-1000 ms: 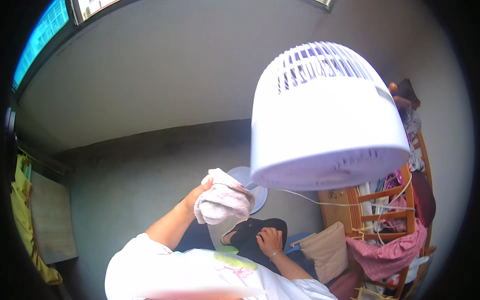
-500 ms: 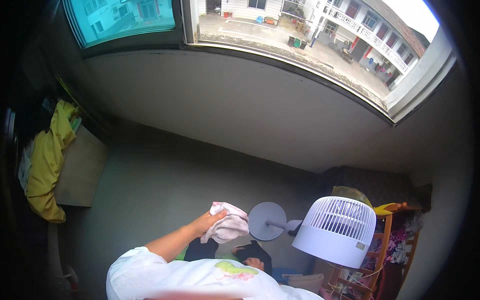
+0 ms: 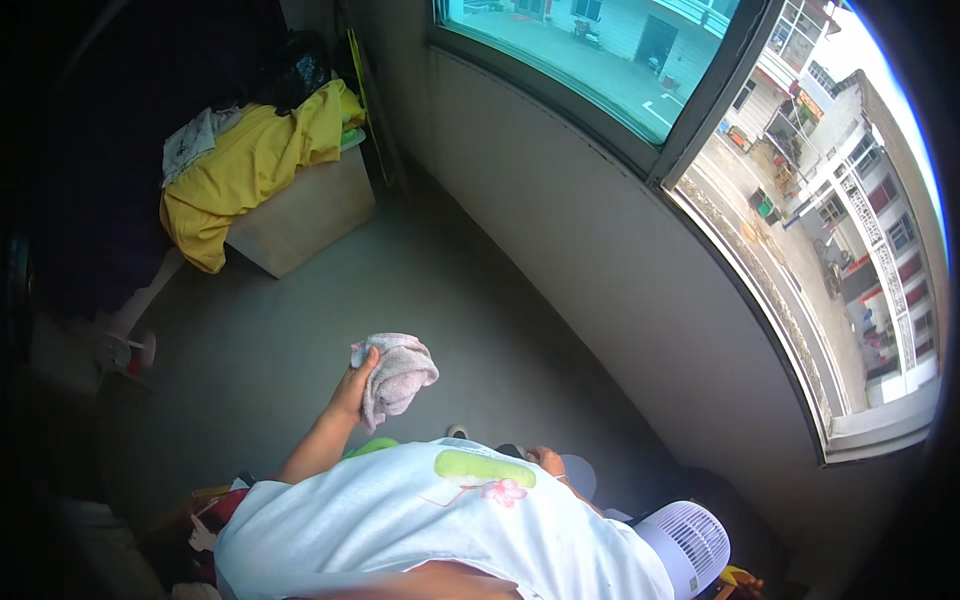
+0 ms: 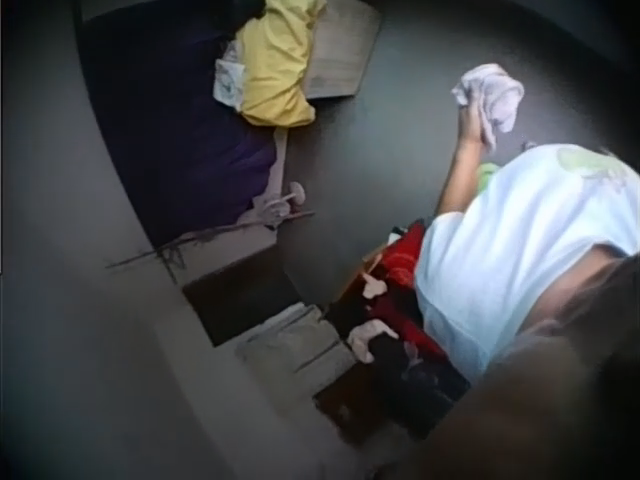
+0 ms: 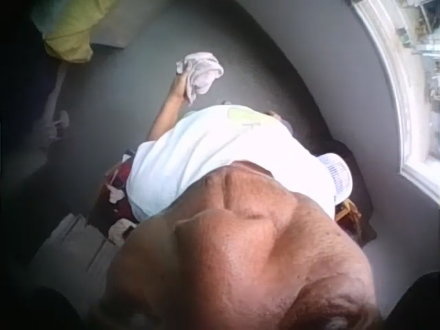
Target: Cleaning a portable electric fan with a cloth.
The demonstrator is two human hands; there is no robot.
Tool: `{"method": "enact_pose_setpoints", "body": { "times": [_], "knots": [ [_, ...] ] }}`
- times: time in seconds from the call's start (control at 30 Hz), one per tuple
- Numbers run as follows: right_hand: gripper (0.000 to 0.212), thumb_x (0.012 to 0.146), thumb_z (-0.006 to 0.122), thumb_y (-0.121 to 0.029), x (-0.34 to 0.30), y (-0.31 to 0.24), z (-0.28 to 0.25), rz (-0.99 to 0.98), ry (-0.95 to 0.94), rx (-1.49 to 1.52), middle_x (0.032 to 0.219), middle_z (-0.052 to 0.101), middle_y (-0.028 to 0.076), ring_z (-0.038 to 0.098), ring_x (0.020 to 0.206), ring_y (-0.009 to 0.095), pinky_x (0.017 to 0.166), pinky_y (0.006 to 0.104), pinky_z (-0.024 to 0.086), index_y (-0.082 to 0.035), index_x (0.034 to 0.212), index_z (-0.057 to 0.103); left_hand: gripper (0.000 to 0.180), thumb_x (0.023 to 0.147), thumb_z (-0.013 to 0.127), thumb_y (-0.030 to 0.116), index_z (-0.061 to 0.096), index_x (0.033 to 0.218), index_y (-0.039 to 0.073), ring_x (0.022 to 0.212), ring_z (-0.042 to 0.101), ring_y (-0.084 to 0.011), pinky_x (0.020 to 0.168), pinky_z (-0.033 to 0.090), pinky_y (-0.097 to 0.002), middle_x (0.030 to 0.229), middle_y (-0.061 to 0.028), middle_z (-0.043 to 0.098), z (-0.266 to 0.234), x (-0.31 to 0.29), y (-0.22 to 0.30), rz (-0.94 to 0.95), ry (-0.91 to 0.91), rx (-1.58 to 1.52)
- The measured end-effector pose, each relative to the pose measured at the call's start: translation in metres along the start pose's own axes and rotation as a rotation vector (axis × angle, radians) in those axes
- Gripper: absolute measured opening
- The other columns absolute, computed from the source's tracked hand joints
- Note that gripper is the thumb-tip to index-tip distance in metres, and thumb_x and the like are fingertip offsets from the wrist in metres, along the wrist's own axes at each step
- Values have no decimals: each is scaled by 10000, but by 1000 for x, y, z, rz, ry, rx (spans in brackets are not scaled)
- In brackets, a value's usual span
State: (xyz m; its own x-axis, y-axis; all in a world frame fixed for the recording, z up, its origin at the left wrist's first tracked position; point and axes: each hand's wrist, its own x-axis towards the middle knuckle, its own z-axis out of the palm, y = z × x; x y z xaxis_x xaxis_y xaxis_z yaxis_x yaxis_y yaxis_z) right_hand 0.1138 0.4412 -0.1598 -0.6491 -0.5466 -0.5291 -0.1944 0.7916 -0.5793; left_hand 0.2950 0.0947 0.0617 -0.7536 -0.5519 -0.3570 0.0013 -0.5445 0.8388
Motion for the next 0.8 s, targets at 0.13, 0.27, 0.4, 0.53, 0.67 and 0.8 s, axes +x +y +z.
{"method": "enact_pose_setpoints", "body": {
  "times": [0.13,0.27,0.4,0.53,0.67,0.8],
  "knots": [
    [264,853,623,-264,43,-1,-31,-172,-52,-47,1019,692,174,653,967,357,862,389,508,-95,1036,710,670,884,603,539,489,1295,23,1075,573,-191,936,465,-321,1190,-91,583,-17,-20,20,133,179,-96],
    [302,855,622,-286,101,2,-46,-59,-223,-286,1058,678,191,636,1025,343,905,393,493,-85,1064,703,656,894,591,535,491,1292,23,1070,578,-190,933,469,-326,1189,-95,587,-38,-31,28,287,353,-82],
    [326,850,626,-306,166,-61,-91,-91,-229,-407,1089,670,193,629,1050,339,924,395,485,-95,1088,700,658,905,574,533,483,1300,15,1061,588,-188,908,487,-320,1198,-112,581,-58,-34,50,386,489,-59],
    [388,833,633,-341,247,-126,-115,-107,-224,-423,1155,655,165,608,1104,328,952,389,474,-83,1118,690,663,920,553,527,467,1320,5,1073,583,-202,916,482,-326,1209,-119,572,-62,-36,41,473,759,-140],
    [330,868,587,-308,329,-198,-100,-403,-311,-1016,1154,655,147,613,1089,323,935,398,491,-109,1112,686,617,939,546,491,462,1317,10,1087,568,-192,919,479,-327,1215,-113,565,-69,-51,21,481,956,-182],
    [305,868,589,-292,364,-307,-34,-477,-326,-784,1125,665,140,629,1051,323,900,390,507,-123,1102,685,571,949,542,469,471,1299,24,1092,563,-192,917,478,-324,1216,-107,559,-103,-82,-10,648,1068,-340]
  ]
}}
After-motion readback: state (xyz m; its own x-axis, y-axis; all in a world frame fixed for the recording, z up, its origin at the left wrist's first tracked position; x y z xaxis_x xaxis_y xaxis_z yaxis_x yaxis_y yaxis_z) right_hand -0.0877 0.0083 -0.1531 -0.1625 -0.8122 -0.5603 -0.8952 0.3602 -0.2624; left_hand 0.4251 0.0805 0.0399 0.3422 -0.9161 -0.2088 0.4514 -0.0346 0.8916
